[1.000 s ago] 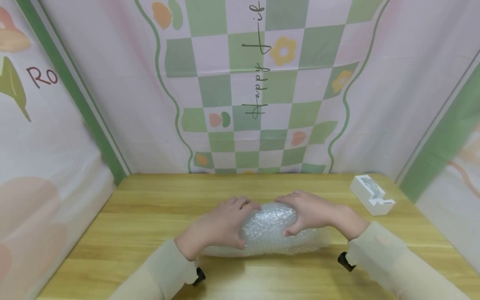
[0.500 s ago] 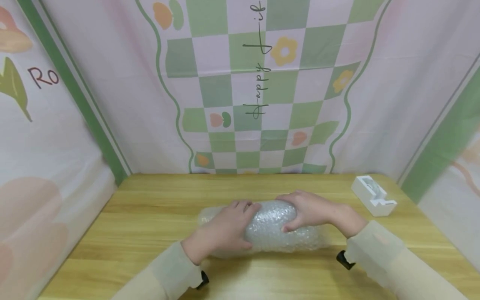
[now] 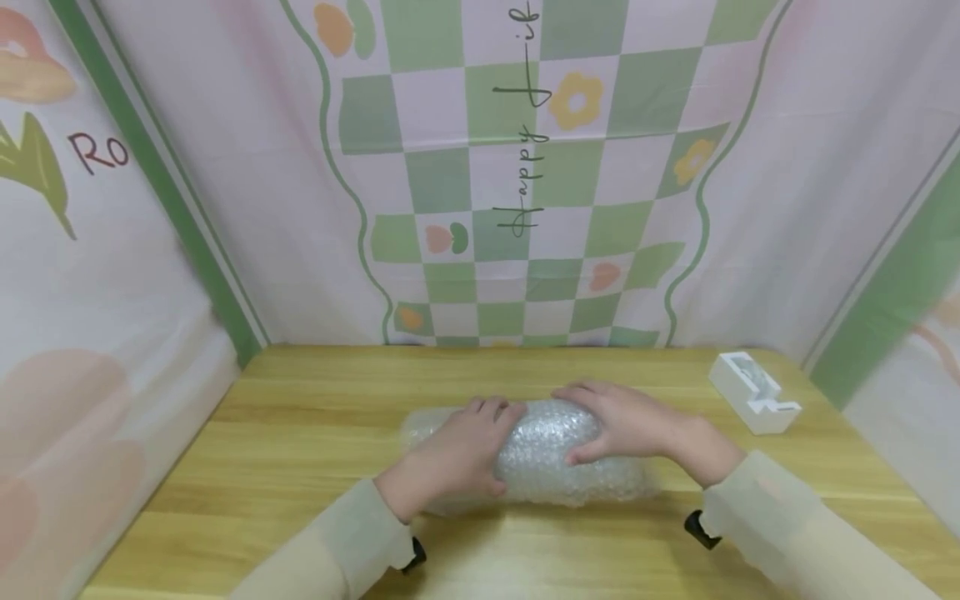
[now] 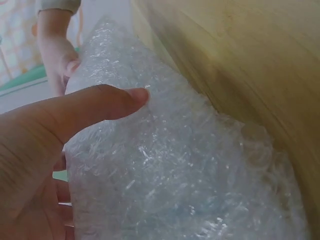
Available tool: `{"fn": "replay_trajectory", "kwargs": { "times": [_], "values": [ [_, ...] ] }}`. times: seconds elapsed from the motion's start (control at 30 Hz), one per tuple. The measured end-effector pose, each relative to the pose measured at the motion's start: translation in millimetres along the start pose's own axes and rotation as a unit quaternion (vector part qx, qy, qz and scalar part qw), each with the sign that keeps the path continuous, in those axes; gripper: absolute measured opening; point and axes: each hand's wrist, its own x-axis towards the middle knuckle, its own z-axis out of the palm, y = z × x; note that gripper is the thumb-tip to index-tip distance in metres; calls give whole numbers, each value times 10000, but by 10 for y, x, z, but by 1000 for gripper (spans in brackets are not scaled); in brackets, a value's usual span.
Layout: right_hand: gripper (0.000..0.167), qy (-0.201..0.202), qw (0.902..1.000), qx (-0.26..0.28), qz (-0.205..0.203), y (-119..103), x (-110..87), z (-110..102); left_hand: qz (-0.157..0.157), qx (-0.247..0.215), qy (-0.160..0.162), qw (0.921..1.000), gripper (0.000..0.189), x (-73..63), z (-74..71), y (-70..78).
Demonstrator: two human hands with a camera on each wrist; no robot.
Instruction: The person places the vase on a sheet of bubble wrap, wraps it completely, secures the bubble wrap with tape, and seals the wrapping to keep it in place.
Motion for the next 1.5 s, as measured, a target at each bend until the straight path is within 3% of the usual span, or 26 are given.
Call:
{"fn": "replay_trajectory", "kwargs": {
  "times": [0.17, 0.3, 0.4, 0.8, 0.97, 1.17, 1.5],
  "values": [
    [91, 418, 9954, -827, -226, -65, -68, 32, -23, 108, -86, 9999, 110, 26, 7, -16],
    [75, 1138, 9748, -1656, -972, -135, -129, 106, -41, 129, -170, 9998, 110, 40, 5, -34],
    [71, 1543, 9613, -1855, -1330, -162, -172, 167, -46, 165, -223, 9996, 110, 55, -6, -38],
    [106, 1193, 9777, -1331, -1102, -173, -238, 225, -31, -9, -392, 9992, 108, 117, -12, -120],
    [122, 1352, 9727, -1376, -1288, -148, -197, 241, -27, -305, -388, 9988, 108, 155, 7, -190],
    [118, 1682, 9609, -1578, -1531, -101, -137, 271, -12, -479, -368, 9982, 107, 167, -7, -216],
    [121, 1531, 9640, -1473, -1599, -31, -92, 255, -46, -888, -664, 9938, 104, 187, -57, -246]
  ]
}}
